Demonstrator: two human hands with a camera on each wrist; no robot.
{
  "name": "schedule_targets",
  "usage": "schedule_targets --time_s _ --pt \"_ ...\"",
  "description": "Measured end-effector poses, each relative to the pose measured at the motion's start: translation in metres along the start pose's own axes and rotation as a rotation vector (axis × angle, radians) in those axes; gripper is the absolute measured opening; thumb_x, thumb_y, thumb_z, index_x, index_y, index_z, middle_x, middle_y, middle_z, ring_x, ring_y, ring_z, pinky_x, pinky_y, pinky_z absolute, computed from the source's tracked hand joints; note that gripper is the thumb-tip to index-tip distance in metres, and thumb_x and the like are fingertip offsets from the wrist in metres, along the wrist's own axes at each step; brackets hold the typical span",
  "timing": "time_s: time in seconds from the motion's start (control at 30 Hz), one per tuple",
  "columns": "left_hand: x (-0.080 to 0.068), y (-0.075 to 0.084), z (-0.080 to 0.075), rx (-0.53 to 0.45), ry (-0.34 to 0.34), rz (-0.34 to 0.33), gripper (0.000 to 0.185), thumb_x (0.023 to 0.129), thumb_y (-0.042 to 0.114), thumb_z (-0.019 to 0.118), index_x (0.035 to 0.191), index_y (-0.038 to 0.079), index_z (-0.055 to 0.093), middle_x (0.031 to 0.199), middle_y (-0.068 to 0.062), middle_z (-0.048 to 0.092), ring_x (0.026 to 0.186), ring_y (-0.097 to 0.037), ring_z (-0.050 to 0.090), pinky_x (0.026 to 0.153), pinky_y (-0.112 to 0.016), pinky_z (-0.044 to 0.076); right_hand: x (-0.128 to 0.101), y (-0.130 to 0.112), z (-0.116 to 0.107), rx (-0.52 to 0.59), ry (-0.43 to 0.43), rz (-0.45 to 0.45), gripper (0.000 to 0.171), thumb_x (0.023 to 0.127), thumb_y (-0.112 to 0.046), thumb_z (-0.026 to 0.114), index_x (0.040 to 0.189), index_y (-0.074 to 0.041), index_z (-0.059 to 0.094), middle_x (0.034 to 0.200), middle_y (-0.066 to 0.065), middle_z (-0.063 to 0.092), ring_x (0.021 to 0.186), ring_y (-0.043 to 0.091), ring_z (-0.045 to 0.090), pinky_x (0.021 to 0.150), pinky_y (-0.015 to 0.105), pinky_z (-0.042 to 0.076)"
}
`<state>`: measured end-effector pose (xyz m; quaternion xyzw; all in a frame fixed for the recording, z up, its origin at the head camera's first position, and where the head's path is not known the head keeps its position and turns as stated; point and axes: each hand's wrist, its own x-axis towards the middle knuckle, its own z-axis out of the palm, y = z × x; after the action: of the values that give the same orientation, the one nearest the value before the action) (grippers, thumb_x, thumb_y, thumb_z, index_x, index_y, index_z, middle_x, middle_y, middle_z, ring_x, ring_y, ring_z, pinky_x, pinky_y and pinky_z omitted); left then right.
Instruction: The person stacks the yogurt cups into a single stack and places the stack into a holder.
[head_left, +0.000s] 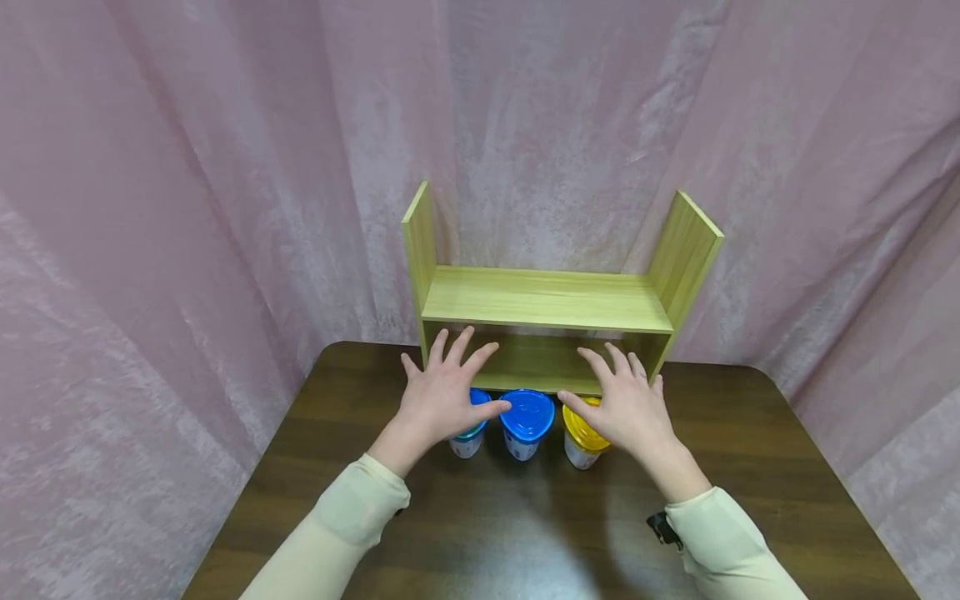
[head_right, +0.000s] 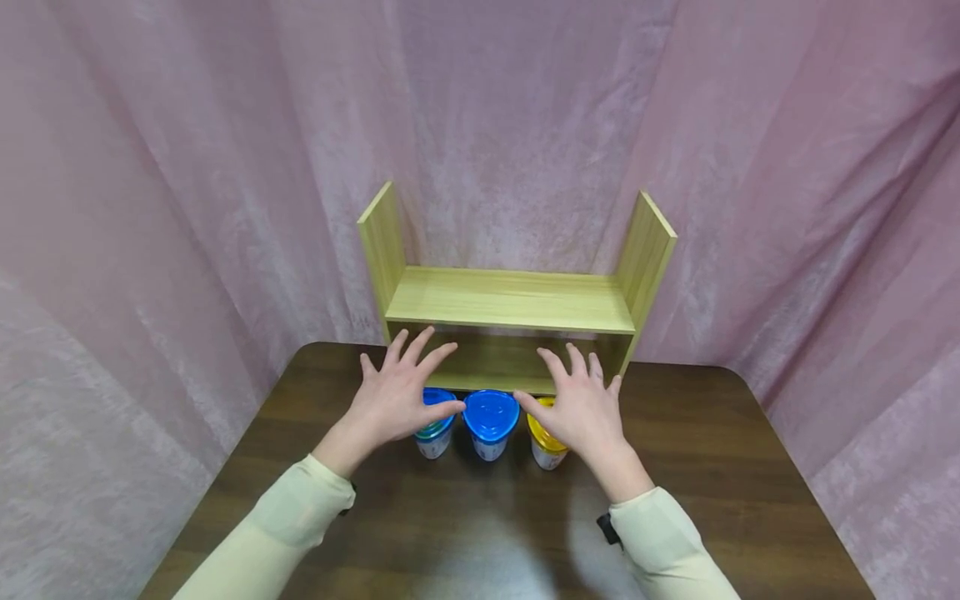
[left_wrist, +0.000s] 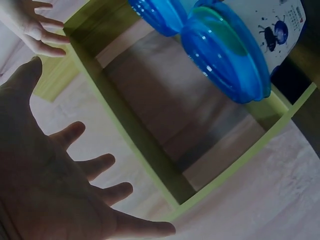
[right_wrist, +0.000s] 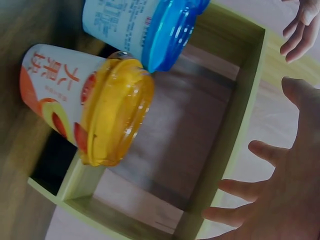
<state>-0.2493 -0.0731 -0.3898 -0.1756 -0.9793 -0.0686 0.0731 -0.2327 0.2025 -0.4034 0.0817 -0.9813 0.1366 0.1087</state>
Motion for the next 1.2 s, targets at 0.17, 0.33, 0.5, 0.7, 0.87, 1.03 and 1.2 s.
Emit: schedule_targets --time_s 0.17,0.33,0.5,0.7,0.87,1.03,1.2 --pt "-0.001 -0.004 0.006 -0.023 0.011 -0.002 0.089 0.082 0.08 0.058 0.157 0.039 0.033 0.166 -0.006 0.022 0.151 -0.041 0.014 0.099 -0.086 0.018 -0.002 0.004 0.008 0.022 -0.005 0.001 0.081 0.09 -0.072 0.055 0.153 -0.024 0.041 0.156 0.023 0.034 0.14 0.053 0.03 0.103 0.081 0.021" --pt "-0.003 -0.01 0.015 -0.025 -0.015 -0.023 0.089 0.083 0.081 0.056 0.157 0.039 0.033 0.166 -0.005 0.024 0.151 -0.04 0.015 0.099 -0.085 0.021 -0.006 0.006 0.019 0.045 -0.026 0.01 0.079 0.091 -0.068 0.059 0.153 -0.024 0.041 0.156 0.023 0.035 0.14 0.052 0.031 0.103 0.081 0.022" --pt "-0.006 -0.019 0.027 -0.073 -0.04 -0.046 0.089 0.082 0.079 0.059 0.157 0.038 0.033 0.165 -0.005 0.026 0.151 -0.04 0.016 0.099 -0.085 0.021 -0.01 0.007 0.029 0.078 -0.034 0.016 0.076 0.091 -0.063 0.063 0.153 -0.025 0.041 0.156 0.022 0.036 0.14 0.051 0.032 0.103 0.08 0.023" --pt "-0.005 -0.032 0.044 -0.159 -0.04 -0.047 0.089 0.082 0.073 0.066 0.156 0.034 0.036 0.162 -0.006 0.031 0.149 -0.042 0.022 0.098 -0.086 0.02 -0.014 0.009 0.04 0.085 -0.039 0.014 0.076 0.091 -0.062 0.065 0.152 -0.023 0.043 0.155 0.022 0.038 0.138 0.052 0.035 0.102 0.081 0.025" --pt "-0.005 -0.04 0.058 -0.225 -0.041 -0.053 0.088 0.082 0.068 0.071 0.156 0.035 0.036 0.162 -0.004 0.032 0.148 -0.04 0.024 0.098 -0.085 0.023 -0.015 0.01 0.047 0.075 -0.037 0.001 0.077 0.09 -0.061 0.066 0.152 -0.021 0.044 0.154 0.022 0.039 0.136 0.05 0.038 0.1 0.08 0.028" --pt "-0.005 -0.043 0.068 -0.288 -0.049 -0.048 0.089 0.082 0.067 0.072 0.156 0.033 0.036 0.162 -0.005 0.033 0.148 -0.04 0.025 0.098 -0.083 0.026 -0.017 0.011 0.052 0.074 -0.04 0.0 0.076 0.09 -0.06 0.067 0.151 -0.019 0.046 0.153 0.021 0.041 0.135 0.05 0.039 0.099 0.082 0.028" --pt "-0.006 -0.046 0.076 -0.289 -0.065 -0.051 0.091 0.08 0.067 0.073 0.156 0.032 0.037 0.161 -0.007 0.033 0.147 -0.04 0.026 0.097 -0.083 0.028 -0.017 0.011 0.056 0.058 -0.044 0.002 0.076 0.09 -0.061 0.066 0.15 -0.019 0.046 0.154 0.019 0.042 0.136 0.05 0.039 0.098 0.082 0.029"
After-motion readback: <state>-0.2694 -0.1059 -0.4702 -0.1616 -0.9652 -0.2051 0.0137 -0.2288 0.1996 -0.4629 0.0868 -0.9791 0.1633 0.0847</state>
